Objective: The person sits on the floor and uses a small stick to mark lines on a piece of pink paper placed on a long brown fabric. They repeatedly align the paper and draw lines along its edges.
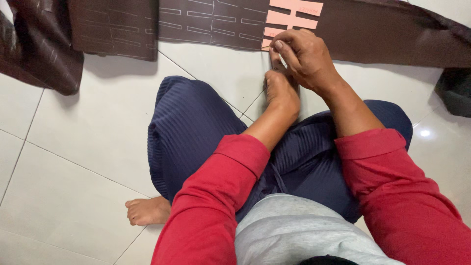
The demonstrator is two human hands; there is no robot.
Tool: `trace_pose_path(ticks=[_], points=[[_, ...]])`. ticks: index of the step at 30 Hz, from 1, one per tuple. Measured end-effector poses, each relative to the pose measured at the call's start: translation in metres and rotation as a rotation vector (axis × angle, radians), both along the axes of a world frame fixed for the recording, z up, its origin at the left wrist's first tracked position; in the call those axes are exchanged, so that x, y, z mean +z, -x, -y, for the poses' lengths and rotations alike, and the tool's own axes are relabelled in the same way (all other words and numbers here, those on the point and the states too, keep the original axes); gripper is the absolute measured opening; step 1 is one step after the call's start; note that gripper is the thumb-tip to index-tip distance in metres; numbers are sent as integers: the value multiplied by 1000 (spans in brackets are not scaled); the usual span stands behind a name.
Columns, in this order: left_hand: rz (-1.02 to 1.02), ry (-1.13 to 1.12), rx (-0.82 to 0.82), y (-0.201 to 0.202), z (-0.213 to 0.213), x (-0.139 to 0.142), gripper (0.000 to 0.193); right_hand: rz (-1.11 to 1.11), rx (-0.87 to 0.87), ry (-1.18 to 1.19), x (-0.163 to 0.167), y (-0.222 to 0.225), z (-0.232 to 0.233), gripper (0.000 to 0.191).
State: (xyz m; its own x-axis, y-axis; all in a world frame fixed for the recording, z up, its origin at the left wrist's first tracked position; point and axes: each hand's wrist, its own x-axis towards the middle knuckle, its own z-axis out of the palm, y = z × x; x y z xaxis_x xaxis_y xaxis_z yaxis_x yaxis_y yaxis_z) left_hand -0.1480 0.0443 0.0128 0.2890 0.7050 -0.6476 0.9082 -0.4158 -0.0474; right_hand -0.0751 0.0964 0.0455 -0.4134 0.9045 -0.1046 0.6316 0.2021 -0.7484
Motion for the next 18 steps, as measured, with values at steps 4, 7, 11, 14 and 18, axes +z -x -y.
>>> trace_pose_path(ticks=[4,7,11,14,18], points=[[49,63,38,1,-4,2,65,5,-15,-83,-3,0,-2,13],[49,61,-4,3,-6,5,65,-8,-19,-100,-4,-1,-3,11],[31,166,-73,7,-8,10,62,-19,-24,-118,-3,-2,-3,11],[13,136,-74,7,-7,11,65,37,-63,-73,-2,-5,-2,13],[9,58,-27,5,-4,4,78,70,-94,-40,2,-18,-3,16]])
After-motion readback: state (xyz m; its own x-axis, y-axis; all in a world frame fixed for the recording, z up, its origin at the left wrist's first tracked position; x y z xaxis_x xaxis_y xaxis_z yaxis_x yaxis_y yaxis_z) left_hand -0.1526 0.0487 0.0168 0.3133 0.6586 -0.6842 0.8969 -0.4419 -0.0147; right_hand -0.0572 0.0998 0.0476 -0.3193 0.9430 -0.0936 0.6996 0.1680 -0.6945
